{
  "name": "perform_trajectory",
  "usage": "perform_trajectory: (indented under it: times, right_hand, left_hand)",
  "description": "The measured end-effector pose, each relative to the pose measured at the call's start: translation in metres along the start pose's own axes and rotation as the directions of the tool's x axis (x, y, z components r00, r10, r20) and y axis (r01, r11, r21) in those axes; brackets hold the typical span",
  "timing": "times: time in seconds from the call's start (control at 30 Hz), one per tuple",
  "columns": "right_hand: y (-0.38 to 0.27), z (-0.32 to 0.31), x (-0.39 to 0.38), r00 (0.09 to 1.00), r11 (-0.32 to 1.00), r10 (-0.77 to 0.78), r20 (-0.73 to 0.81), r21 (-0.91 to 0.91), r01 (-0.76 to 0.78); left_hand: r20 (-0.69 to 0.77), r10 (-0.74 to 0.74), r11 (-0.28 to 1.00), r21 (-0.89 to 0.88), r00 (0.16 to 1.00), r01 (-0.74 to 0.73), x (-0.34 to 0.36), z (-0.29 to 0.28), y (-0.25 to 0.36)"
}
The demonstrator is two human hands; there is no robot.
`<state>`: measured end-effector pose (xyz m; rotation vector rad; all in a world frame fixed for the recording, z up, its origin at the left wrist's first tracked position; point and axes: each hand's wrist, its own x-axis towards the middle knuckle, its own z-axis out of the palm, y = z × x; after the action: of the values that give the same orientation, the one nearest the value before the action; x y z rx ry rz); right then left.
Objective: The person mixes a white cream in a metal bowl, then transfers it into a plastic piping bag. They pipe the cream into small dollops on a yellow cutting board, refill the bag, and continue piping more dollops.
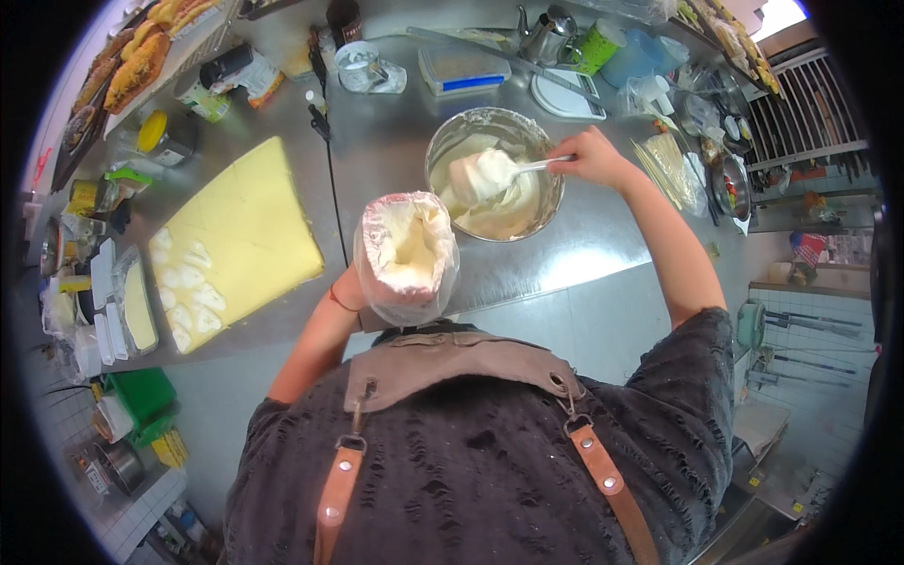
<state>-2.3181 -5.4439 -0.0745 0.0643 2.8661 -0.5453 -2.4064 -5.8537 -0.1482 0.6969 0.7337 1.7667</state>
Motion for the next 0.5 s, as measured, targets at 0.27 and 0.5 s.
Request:
perform_trajectory:
  times: [0.27, 0.5]
  right_hand:
    - [-0.044, -0.098, -0.067, 0.975, 0.984, 0.097, -0.2, 0.167, -0.064]
    - [-0.143, -0.121, -0.062, 0.98, 0.998, -0.066, -0.19, -0.035, 0.06]
  left_hand:
    - [0.073, 0.457, 0.338, 0.908, 0.887, -0.249, 0.044, 0.006, -0.014]
    - [-0.056, 0.645, 0.343, 0.912, 0.762, -0.224, 0.066, 0.032, 0.005]
